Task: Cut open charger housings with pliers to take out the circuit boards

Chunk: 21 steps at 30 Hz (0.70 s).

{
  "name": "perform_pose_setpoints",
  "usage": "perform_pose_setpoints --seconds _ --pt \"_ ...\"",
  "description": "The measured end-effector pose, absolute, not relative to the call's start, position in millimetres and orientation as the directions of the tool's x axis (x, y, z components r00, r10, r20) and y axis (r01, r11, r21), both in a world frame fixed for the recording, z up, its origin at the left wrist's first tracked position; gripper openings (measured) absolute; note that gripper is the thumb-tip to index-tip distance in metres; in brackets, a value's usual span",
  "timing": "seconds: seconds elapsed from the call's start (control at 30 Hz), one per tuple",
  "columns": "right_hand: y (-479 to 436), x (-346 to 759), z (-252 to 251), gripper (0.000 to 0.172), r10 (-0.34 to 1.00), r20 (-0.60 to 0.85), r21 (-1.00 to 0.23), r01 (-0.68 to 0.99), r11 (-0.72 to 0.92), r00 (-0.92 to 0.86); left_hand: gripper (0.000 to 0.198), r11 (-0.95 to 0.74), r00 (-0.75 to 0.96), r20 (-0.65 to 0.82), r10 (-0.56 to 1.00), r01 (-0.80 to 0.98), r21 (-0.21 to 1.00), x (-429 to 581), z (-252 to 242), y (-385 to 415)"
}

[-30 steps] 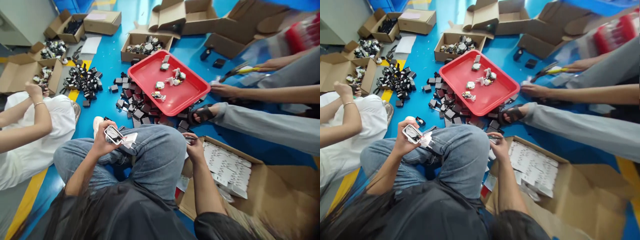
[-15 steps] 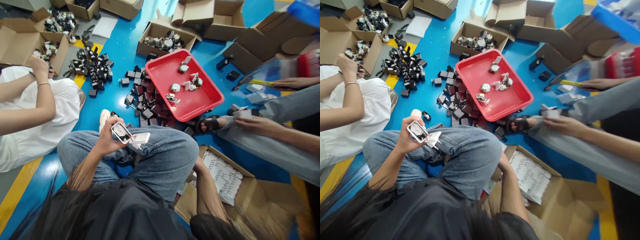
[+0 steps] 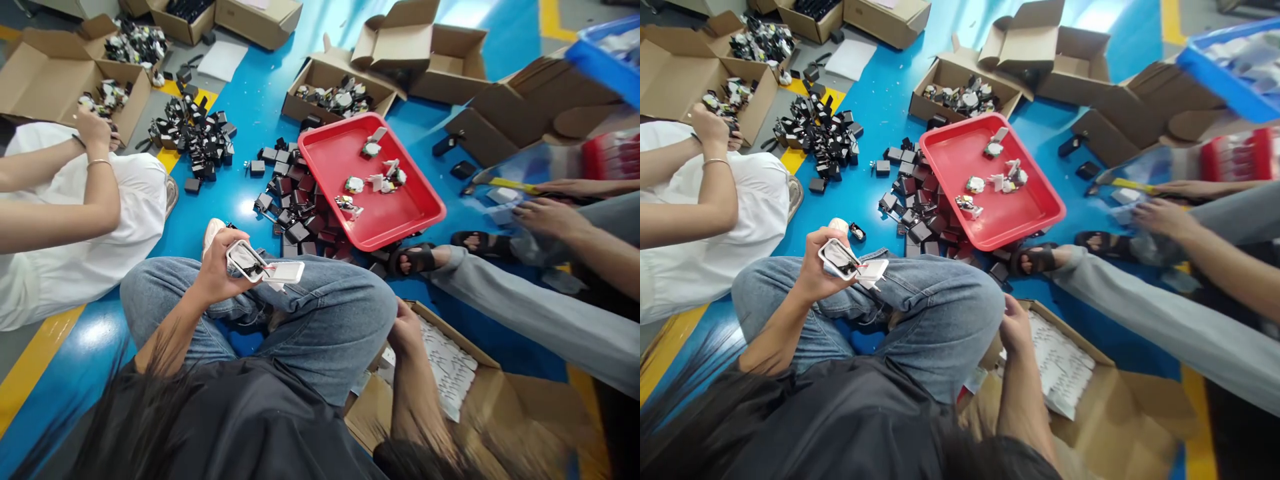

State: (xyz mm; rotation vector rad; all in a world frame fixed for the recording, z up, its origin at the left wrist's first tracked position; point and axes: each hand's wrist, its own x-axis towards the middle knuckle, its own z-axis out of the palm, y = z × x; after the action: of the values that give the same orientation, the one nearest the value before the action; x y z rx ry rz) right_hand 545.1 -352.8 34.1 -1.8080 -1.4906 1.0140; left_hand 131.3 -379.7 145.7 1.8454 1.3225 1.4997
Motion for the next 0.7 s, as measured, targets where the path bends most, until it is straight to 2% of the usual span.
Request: perform_pose_setpoints --seconds 0.17,0.23,0.33,0.4,0.5,0.6,0.7 --pt "-356.4 534.7 90.4 0.032 0.906 -0.141 -0.941 0.231 -0.248 0.398 0.075 -0.315 -0.131 0.390 0.911 0.388 0.866 106.0 150.4 -396.1" --pt "-354.8 523.0 114.6 0.035 0.873 -0.088 -0.970 0.157 -0.184 0.479 0.073 -0.223 -0.168 0.318 0.933 0.423 0.878 80.9 154.7 -404.5" --pt "-346.4 501.8 138.9 0.038 0.870 -0.018 -0.998 0.049 -0.048 0.492 0.067 -0.034 -0.184 0.158 0.970 0.541 0.841 31.1 158.9 -403.3" --pt "-337.7 489.4 144.8 0.040 0.881 0.002 -1.000 -0.015 0.010 0.473 0.064 0.102 -0.213 0.046 0.976 0.633 0.768 -3.5 154.8 -386.1" --pt "-326.1 480.4 142.7 0.040 0.882 0.042 -0.996 -0.053 0.075 0.469 0.066 0.273 -0.320 -0.027 0.947 0.757 0.594 -45.3 131.8 -339.0" --pt "-323.8 486.6 138.6 0.031 0.825 0.123 -0.990 0.011 0.140 0.551 0.065 0.316 -0.315 -0.067 0.947 0.873 0.372 -66.9 95.4 -287.6" --pt "-333.5 508.1 140.4 0.033 0.768 0.171 -0.982 0.166 0.086 0.617 0.053 0.282 -0.268 -0.097 0.958 0.944 0.173 -65.3 64.3 -255.5"
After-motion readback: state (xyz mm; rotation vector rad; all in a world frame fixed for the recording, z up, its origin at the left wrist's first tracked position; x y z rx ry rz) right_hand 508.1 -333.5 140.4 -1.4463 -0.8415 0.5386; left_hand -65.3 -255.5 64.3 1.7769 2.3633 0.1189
